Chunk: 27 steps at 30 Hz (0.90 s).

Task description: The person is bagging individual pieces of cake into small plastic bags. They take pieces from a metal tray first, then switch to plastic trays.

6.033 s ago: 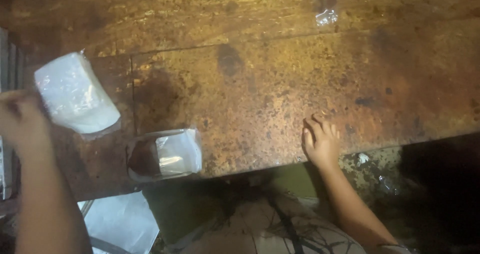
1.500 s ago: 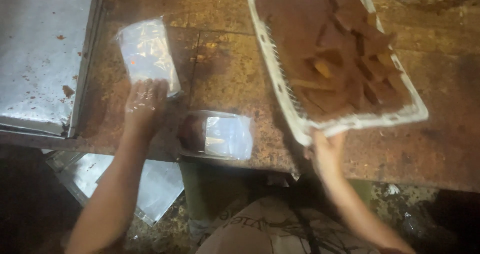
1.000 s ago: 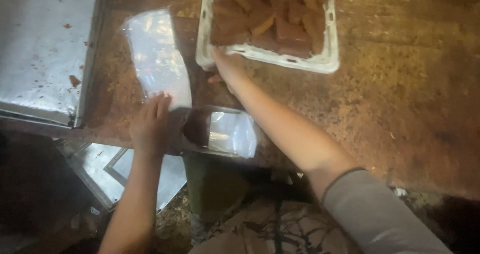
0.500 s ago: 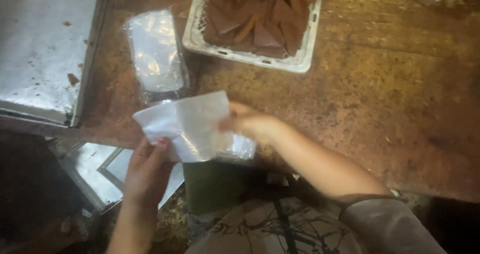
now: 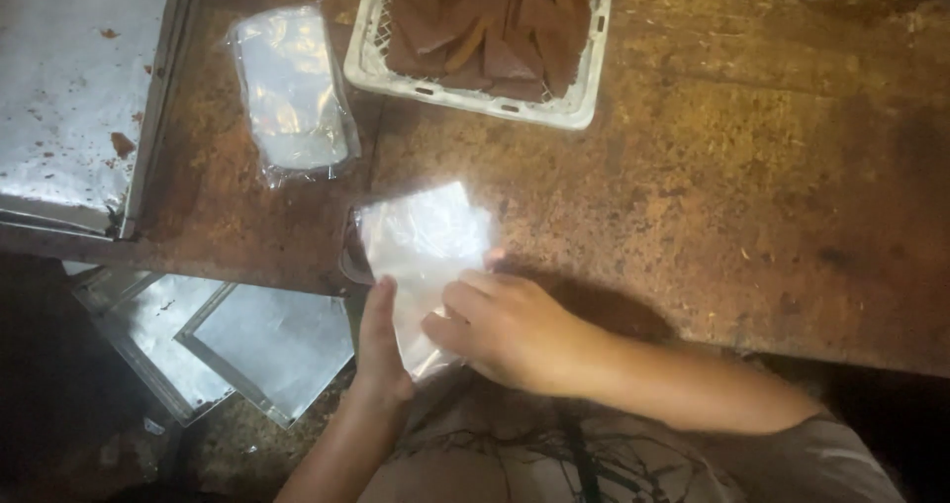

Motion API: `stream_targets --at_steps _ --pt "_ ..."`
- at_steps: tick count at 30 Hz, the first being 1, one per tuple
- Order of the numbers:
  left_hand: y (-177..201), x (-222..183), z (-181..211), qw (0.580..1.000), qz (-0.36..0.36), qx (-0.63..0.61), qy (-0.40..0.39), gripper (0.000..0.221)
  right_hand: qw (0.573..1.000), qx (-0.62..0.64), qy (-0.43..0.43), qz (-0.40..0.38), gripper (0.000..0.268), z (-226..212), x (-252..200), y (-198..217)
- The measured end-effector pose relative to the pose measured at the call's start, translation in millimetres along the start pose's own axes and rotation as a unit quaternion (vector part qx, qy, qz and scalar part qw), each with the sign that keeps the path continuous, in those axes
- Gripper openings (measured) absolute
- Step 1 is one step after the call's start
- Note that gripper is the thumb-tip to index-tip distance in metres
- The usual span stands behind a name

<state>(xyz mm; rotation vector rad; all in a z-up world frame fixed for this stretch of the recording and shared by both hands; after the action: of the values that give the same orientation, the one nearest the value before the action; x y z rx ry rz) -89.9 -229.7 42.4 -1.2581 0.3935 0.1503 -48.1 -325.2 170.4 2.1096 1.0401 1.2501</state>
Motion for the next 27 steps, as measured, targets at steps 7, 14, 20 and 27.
stream_targets --at_steps 7,14,20,27 --pt "-16 -26 -10 0.996 -0.025 -0.068 0.045 0.063 0.966 0.161 -0.199 0.03 0.033 69 0 4" --pt "177 -77 -73 0.874 0.394 0.251 0.134 0.07 0.774 0.181 -0.44 -0.418 0.071 65 -23 -55" --pt "3 -56 -56 0.981 -0.046 0.018 0.185 0.119 0.794 0.466 -0.273 -0.28 0.023 90 -31 -65" --pt "-8 -49 -57 0.967 -0.12 0.09 0.205 0.117 0.818 0.479 -0.273 -0.166 0.022 135 -53 -48"
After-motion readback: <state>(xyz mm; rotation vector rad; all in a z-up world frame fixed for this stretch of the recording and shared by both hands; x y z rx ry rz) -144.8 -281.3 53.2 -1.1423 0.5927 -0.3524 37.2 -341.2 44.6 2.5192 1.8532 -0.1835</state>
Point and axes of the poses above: each hand's wrist, its own x-axis towards the middle knuckle, its own y-axis out of the back of the hand, z = x × y, the point moved 7 cm from there along x, towards the middle knuckle, and after that the axes turned 8 degrees about z, right-handed, at the moved point
